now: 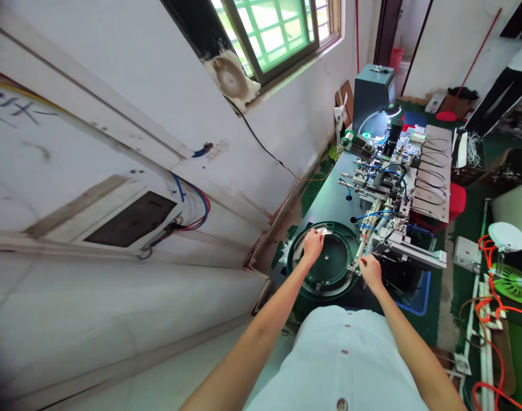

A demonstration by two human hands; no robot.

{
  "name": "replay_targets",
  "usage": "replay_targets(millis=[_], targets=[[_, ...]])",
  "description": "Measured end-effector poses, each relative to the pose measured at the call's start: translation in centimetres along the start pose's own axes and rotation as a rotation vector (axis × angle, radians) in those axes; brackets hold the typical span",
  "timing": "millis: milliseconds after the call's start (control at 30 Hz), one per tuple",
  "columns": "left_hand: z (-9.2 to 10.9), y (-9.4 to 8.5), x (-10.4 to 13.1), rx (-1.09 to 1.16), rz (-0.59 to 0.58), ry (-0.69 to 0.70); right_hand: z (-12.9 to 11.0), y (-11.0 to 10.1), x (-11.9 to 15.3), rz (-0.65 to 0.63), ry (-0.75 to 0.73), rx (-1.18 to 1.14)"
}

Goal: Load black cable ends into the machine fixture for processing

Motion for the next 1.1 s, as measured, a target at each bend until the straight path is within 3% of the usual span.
replay_targets(millis=[133, 267, 467, 667, 800, 933, 1100], targets=[[-0.4, -0.5, -2.3, -0.090, 0.047, 0.028, 1.7, 1.4, 0.2, -0.075, 0.041, 0.002], [-1.0, -0.7, -2.3, -0.070, 0.072, 0.042, 1.6, 3.3, -0.2, -0.161, 0.054, 0.011], [-1.5, -1.1, -0.1, 0.145, 0.092, -0.001, 1.4, 4.8, -1.0, -0.232, 0.079, 0.073], [-2.1, 1.3, 3.6, 0.458, -0.076, -0.098, 1.3, 5.2, -0.6, -0.232, 0.054, 0.118], [-2.7, 2.2, 5.4, 0.630, -0.146, -0.172, 1.2, 4.5, -0.2, -0.186, 0.005, 0.098], [-3.0, 2.6, 6.6, 0.729, -0.203, -0.227, 0.3, 2.3, -0.1, -0.057, -0.057, 0.058], [-2.7, 3.3, 7.7, 0.758, -0.255, -0.256, -4.1, -0.6, -0.8, 0.076, -0.217, -0.020]])
Point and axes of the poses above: each hand's wrist, its own x-axis away from the middle knuckle, its own y-axis out of the palm, z = x × y, the point moved 7 cm from there along -x, towards the middle knuckle, and after that the axes turned 13 degrees about -y, right-handed, at the moved point
